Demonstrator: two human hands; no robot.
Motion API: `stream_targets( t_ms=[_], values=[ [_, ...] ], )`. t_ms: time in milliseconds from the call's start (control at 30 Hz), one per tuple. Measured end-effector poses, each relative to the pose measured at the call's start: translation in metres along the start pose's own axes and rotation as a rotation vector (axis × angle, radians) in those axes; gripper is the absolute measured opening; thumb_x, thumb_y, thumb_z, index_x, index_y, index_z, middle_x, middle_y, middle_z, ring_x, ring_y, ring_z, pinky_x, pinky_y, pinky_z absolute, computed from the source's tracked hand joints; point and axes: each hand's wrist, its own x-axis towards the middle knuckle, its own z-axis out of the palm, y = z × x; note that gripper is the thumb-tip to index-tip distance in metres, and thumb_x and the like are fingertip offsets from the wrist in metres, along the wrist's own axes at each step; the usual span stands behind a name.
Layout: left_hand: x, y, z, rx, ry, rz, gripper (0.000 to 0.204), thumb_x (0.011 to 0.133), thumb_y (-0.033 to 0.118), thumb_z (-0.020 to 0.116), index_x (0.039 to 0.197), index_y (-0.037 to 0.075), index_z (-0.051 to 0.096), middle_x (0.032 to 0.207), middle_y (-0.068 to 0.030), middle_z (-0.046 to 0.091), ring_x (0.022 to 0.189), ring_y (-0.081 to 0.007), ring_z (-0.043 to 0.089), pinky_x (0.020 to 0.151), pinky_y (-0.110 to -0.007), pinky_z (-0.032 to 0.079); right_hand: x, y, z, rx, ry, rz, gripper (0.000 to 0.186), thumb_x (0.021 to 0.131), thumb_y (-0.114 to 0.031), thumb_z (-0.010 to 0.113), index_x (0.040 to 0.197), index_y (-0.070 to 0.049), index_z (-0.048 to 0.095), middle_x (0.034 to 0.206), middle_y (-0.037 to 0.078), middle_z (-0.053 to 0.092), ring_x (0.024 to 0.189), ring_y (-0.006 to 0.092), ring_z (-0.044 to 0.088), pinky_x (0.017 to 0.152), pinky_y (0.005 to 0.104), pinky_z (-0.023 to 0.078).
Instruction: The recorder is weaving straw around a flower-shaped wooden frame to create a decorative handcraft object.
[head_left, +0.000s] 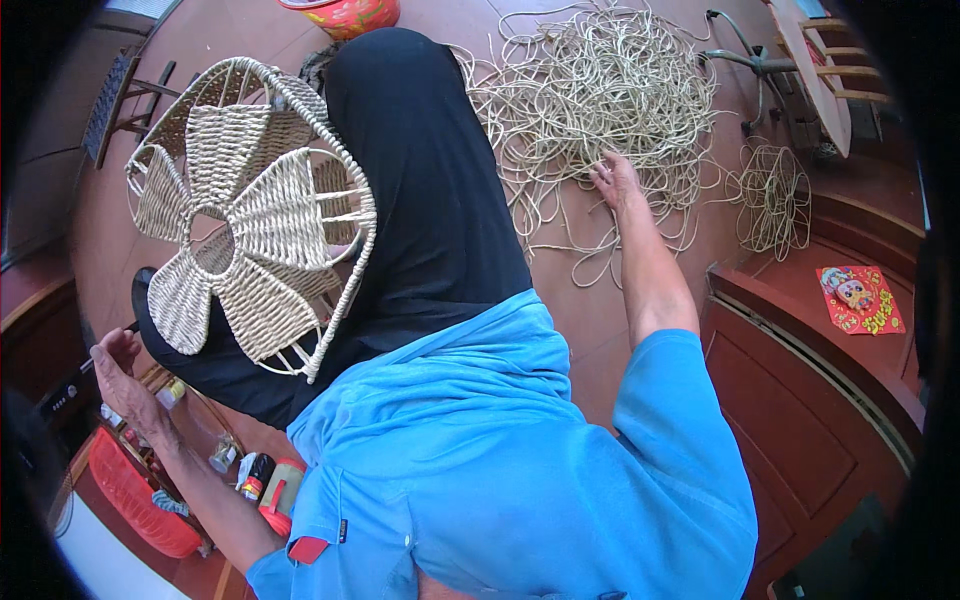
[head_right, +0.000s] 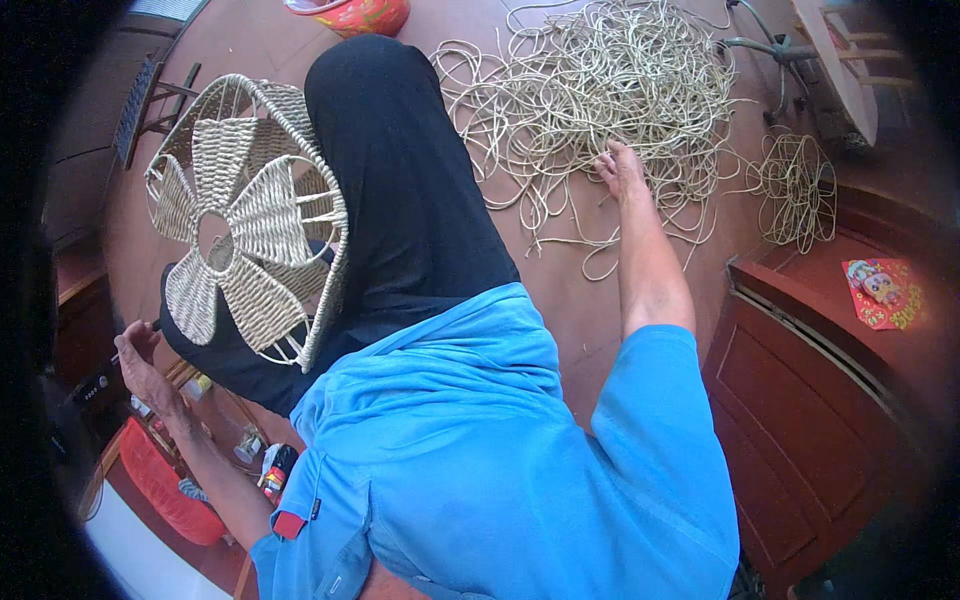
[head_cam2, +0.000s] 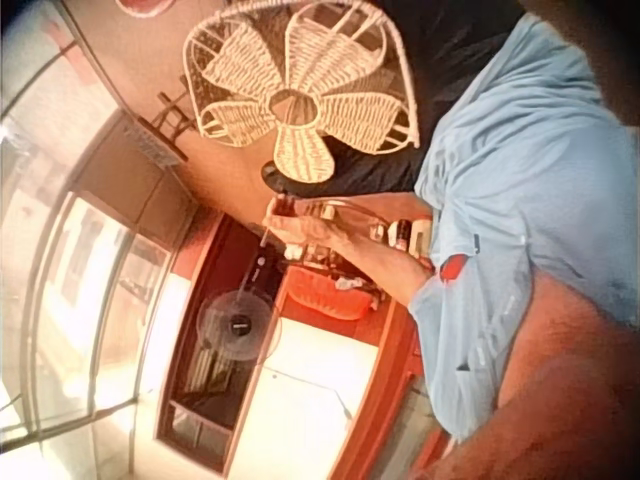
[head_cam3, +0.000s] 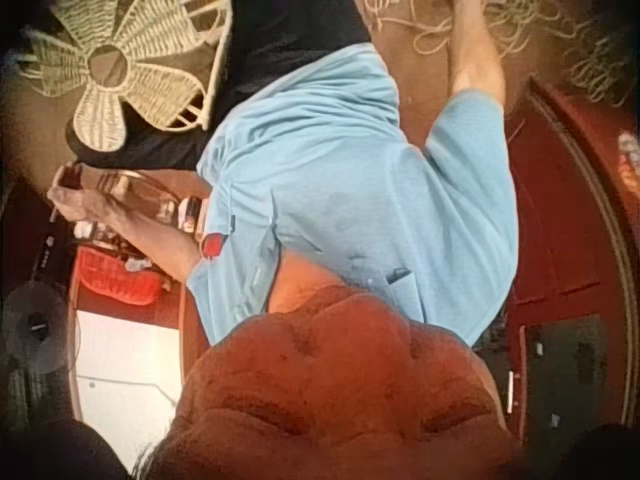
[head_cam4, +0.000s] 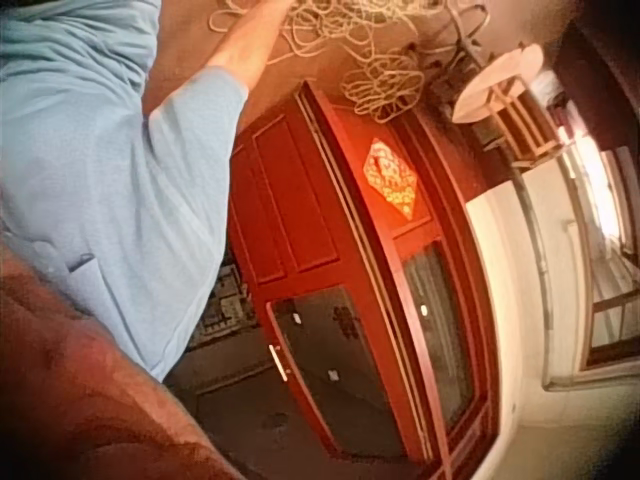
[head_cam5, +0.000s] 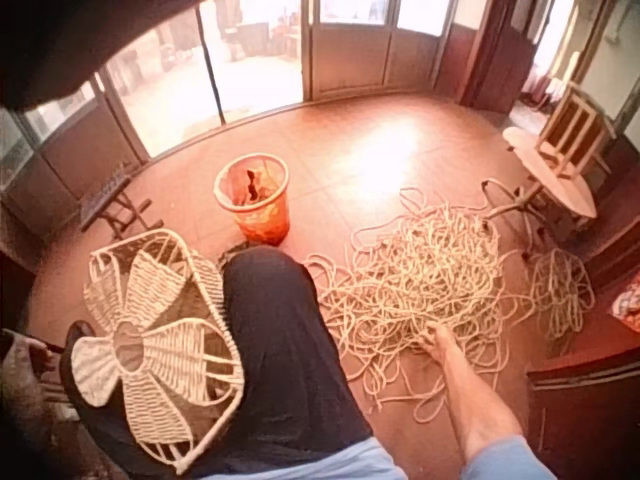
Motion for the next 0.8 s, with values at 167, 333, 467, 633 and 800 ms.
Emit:
stream_targets(
  t_ms=[167, 333, 467, 633, 800],
  values=[
    [-0.016, 0.058, 0.02, -0.102, 0.042, 0.064, 0.054, 0.116, 0.045, 0.046, 0.12, -0.003, 0.07, 0.109, -0.0111, 0.072, 0.105, -0.0208, 0.068, 0.1, -0.037, 0.053, -0.039, -0.035, 0.018, 0.151, 0.075, -0.206, 0.016, 0.092, -0.016, 0.078, 0.101, -0.005, 0.071, 0.094, 0.006, 0.067, 0.089, 0.0215, 0.067, 0.085, 0.0361, 0.064],
    [-0.066, 0.16, 0.108, -0.151, -0.33, 0.295, 0.032, 0.111, 0.023, 0.054, 0.123, -0.003, 0.07, 0.114, -0.0113, 0.073, 0.109, -0.021, 0.069, 0.103, -0.037, 0.052, -0.193, -0.101, 0.04, 0.399, -0.528, -0.328, 0.037, 0.101, -0.012, 0.061, 0.131, 0.008, 0.066, 0.128, 0.021, 0.072, 0.124, 0.0317, 0.07, 0.106, 0.0406, 0.061],
    [-0.121, 0.228, 0.187, -0.325, -0.865, 0.424, 0.066, 0.089, 0.015, 0.082, 0.148, 0.001, 0.058, 0.143, -0.0175, 0.064, 0.134, -0.0291, 0.062, 0.116, -0.042, 0.046, -0.337, -0.089, 0.107, 0.358, -1.116, -0.241, 0.054, 0.1, -0.025, 0.058, 0.139, 0.013, 0.059, 0.136, 0.027, 0.066, 0.133, 0.0338, 0.063, 0.115, 0.0472, 0.053],
    [-0.16, 0.223, 0.229, -0.498, -1.29, 0.049, 0.024, 0.102, 0.017, 0.07, 0.119, 0.0, 0.068, 0.104, -0.0091, 0.071, 0.094, -0.0169, 0.068, 0.084, -0.032, 0.053, -0.405, -0.059, 0.143, 0.413, -1.333, -0.106, 0.06, 0.1, -0.025, 0.059, 0.148, 0.011, 0.051, 0.149, 0.026, 0.057, 0.143, 0.0399, 0.055, 0.121, 0.0519, 0.046],
    [-0.143, 0.197, 0.193, -0.655, -1.286, -0.213, 0.026, 0.113, 0.022, 0.056, 0.105, 0.0, 0.066, 0.086, -0.0056, 0.069, 0.074, -0.0098, 0.063, 0.073, -0.025, 0.053, -0.389, -0.052, 0.121, 0.54, -1.013, -0.08, 0.039, 0.103, -0.026, 0.062, 0.13, 0.001, 0.063, 0.129, 0.017, 0.069, 0.125, 0.0287, 0.067, 0.113, 0.0458, 0.052]
  ],
)
